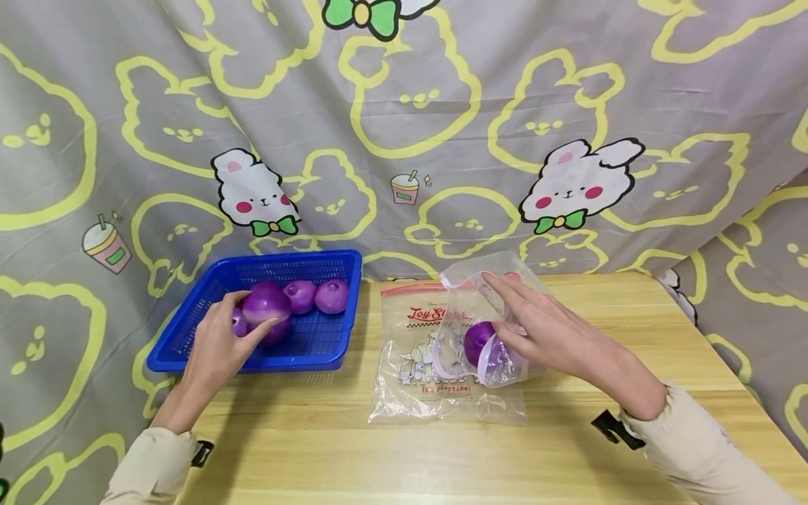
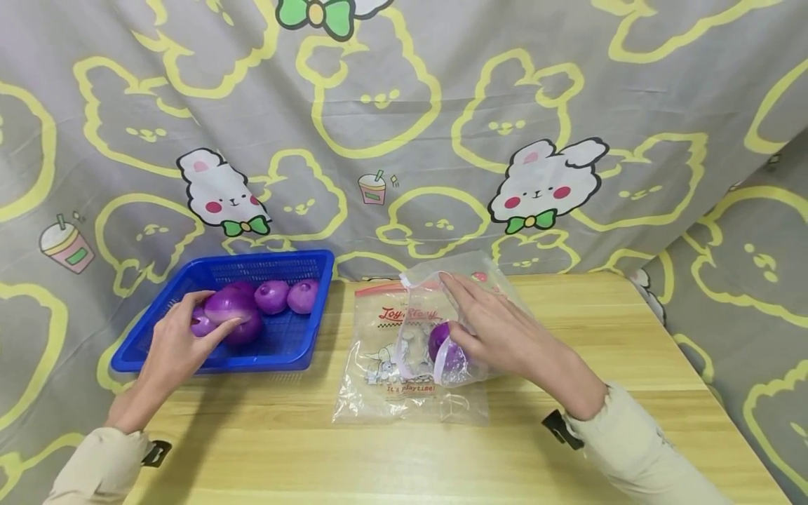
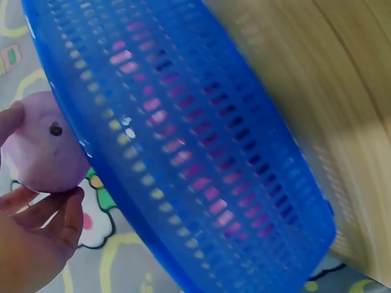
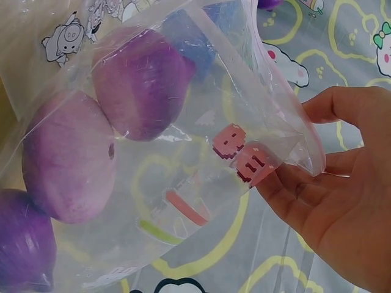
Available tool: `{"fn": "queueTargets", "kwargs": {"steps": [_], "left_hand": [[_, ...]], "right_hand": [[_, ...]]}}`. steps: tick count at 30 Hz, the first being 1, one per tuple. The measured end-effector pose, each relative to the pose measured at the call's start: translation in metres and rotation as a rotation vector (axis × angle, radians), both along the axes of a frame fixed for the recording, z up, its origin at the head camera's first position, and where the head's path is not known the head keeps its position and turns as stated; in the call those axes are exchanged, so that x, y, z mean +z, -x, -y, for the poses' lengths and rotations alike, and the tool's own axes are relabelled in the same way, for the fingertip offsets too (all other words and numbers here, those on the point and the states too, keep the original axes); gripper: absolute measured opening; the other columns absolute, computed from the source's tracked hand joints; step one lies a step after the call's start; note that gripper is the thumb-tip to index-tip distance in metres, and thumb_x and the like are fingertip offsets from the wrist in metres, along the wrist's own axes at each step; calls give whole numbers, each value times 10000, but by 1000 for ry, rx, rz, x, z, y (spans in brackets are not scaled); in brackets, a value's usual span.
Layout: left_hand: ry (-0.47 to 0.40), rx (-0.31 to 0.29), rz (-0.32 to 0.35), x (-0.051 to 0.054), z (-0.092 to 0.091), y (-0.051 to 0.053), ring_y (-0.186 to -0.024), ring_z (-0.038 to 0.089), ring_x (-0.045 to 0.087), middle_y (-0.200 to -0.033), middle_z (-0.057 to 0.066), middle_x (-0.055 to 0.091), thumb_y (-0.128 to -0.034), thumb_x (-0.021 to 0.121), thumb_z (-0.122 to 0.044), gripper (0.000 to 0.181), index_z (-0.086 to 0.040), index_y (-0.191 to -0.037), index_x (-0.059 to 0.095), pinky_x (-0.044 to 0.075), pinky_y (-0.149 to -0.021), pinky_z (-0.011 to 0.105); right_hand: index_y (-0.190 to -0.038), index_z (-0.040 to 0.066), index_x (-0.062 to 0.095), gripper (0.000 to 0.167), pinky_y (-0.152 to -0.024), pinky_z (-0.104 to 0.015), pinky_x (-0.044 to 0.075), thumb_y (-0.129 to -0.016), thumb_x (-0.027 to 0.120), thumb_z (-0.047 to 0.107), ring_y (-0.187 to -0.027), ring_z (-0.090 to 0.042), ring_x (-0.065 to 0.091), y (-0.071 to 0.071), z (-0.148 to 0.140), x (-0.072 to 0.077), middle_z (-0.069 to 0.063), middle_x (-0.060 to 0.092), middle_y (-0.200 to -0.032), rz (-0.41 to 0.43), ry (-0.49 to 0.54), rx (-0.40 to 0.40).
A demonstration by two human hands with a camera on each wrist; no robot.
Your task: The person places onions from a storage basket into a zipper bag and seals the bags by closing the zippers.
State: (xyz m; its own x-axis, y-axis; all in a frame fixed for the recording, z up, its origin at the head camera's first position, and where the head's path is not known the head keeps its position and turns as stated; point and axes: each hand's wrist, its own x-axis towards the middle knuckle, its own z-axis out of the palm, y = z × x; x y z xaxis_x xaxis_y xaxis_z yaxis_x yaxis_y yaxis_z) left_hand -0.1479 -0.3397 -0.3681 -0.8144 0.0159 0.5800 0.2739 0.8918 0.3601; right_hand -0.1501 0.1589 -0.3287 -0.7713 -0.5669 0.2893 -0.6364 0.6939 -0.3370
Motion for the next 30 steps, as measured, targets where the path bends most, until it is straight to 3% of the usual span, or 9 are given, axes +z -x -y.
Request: {"fn": "queueTargets", "kwargs": {"steps": [4,8,16,23,30], "left_hand": [[12,-69,-62,4,-13,0,-1101,397,530,-1191,231,607,-737,895,-207,634,43,-1232,586,452,-897,595],[19,-97,-105,8,-26,-1,-1105,375,518,-1203,216,562,-704,912,-162,630,34,-1220,608,484,-883,580],[18,-146,-120,15,-52,-5,-1115,329,520,-1187,196,530,-694,922,-189,662,23,-1243,618,531,-834,530],[32,-228,-124,24,-78,-14,-1124,299,558,-1206,152,586,-669,939,-263,665,-13,-1216,656,546,-866,501],[11,-319,-141,30,-113,-25,-1043,236,610,-1133,104,637,-703,915,-306,595,-23,-1168,676,546,-875,416]], "right_hand": [[-1565,52,264,736,-1126,-627,252,-948,635,207,-1447,-456,251,0,0,0,-172,315,-1587,2,-1,-6],[-1567,63,263,739,-1123,-630,252,-949,641,206,-1449,-453,249,0,0,1,-172,315,-1587,8,2,-11],[-1571,62,250,742,-1125,-610,274,-959,632,235,-1439,-435,288,3,0,3,-192,339,-1566,-4,-5,2],[-1552,27,281,718,-1082,-555,383,-957,626,233,-1315,-369,483,6,5,4,-196,374,-1542,-23,-1,33],[-1544,16,294,711,-1086,-554,377,-956,624,244,-1324,-389,477,6,7,3,-200,375,-1541,-25,0,39]]}}
